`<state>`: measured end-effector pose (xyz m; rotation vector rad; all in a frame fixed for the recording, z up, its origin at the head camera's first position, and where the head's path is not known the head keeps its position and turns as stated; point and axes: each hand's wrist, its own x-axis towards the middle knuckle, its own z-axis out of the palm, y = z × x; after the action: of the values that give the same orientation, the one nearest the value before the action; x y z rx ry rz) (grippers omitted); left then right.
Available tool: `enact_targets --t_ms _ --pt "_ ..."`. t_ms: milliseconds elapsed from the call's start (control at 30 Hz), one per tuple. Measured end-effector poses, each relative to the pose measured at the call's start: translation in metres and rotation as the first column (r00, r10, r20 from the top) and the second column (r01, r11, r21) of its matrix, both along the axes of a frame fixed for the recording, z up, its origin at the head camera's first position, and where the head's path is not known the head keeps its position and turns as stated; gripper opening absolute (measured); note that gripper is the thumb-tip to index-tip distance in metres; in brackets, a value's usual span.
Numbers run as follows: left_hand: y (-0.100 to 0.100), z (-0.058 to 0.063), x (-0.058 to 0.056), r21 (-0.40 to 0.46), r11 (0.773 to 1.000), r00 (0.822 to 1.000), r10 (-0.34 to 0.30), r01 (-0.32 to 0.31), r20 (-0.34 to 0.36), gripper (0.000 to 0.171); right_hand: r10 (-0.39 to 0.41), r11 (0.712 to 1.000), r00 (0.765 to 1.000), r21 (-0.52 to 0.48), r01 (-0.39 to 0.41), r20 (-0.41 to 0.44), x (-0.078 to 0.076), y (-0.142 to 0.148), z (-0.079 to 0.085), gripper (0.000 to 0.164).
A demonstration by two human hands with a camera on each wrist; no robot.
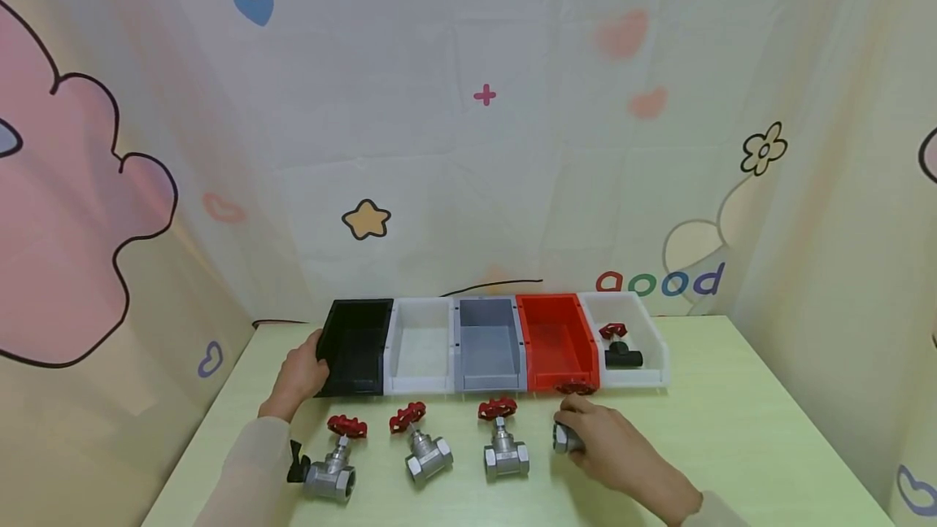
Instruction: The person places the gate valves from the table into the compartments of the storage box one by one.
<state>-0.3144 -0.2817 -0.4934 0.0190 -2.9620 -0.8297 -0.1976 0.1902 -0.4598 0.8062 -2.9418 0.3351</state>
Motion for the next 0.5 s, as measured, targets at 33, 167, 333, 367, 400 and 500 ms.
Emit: enact_targets --t_ms 33,167,333,367,400,500 --pt "0.000 0.000 0.000 -0.002 1.000 1.000 0.001 -0.001 -0.004 0.061 0.003 1.000 1.000 0.002 -0.003 -0.020 0.000 0.001 0.001 0.040" --pt "0.000 0.000 0.000 -0.009 1.000 1.000 0.001 -0.002 -0.013 0.060 0.011 1.000 0.997 0.007 -0.010 -0.074 0.001 0.003 0.007 0.040" --pt "0.001 0.000 0.000 -0.005 1.000 1.000 0.003 -0.003 -0.004 0.061 0.018 1.000 0.994 0.006 -0.018 -0.104 0.000 0.004 0.013 0.039" --pt "0.001 0.000 0.000 -0.004 1.000 1.000 0.002 -0.002 -0.003 0.061 0.011 1.000 0.996 0.004 -0.011 -0.093 0.000 0.004 0.015 0.040" --pt "0.000 0.000 0.000 -0.004 1.000 1.000 0.003 -0.003 -0.002 0.061 0.008 1.000 0.997 0.000 -0.008 -0.083 0.000 0.004 0.016 0.040" --pt "0.000 -0.001 0.000 -0.002 1.000 1.000 0.007 -0.007 0.003 0.062 0.001 1.000 0.998 -0.004 -0.001 -0.055 -0.001 0.004 0.020 0.040"
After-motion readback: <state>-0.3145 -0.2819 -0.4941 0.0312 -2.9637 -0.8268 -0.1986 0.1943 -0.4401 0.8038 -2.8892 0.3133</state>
